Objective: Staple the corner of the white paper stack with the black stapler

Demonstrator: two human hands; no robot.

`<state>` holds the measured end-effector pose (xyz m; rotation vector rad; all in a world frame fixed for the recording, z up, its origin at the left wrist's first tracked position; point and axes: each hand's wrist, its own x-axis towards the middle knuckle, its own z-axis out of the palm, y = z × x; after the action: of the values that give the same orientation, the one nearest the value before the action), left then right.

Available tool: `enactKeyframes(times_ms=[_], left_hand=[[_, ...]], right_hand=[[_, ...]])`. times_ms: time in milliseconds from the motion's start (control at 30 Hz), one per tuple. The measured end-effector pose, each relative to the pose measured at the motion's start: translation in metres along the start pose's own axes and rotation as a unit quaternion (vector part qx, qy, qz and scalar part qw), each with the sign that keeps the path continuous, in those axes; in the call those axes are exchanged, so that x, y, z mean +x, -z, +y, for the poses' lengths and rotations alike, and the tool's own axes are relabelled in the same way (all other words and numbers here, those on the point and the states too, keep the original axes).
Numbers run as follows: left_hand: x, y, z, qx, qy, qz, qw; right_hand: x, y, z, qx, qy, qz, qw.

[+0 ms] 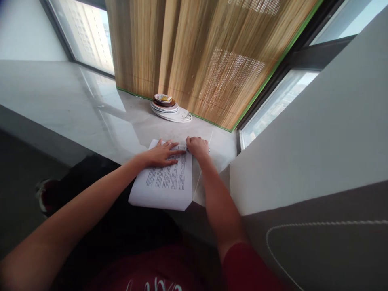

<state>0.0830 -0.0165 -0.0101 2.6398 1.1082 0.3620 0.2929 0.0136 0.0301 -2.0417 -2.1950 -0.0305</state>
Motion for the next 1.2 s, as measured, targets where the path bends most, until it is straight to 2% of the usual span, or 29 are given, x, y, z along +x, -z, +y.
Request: enactKeyframes(times_ms=[200, 467, 833, 1200], left_hand=[[-0.002, 0.005, 0.005, 0.044, 0.009, -0.047, 0.998], [-0.002, 0.007, 0.007, 0.05, 0.006, -0.048, 0.998], [-0.003, 0.007, 0.008, 0.049, 0.017, -0.047, 0.998], [-0.003, 0.007, 0.008, 0.05, 0.012, -0.049, 0.998]], right_hand=[[-0.001, 0.0, -0.006, -0.005, -0.008, 0.008, 1.0], [-0.001, 0.001, -0.011, -0.002, -0.025, 0.002, 1.0], [-0.001, 0.0, -0.01, -0.031, 0.006, -0.003, 0.999], [-0.003, 0.002, -0.015, -0.035, -0.004, -0.009, 0.999]])
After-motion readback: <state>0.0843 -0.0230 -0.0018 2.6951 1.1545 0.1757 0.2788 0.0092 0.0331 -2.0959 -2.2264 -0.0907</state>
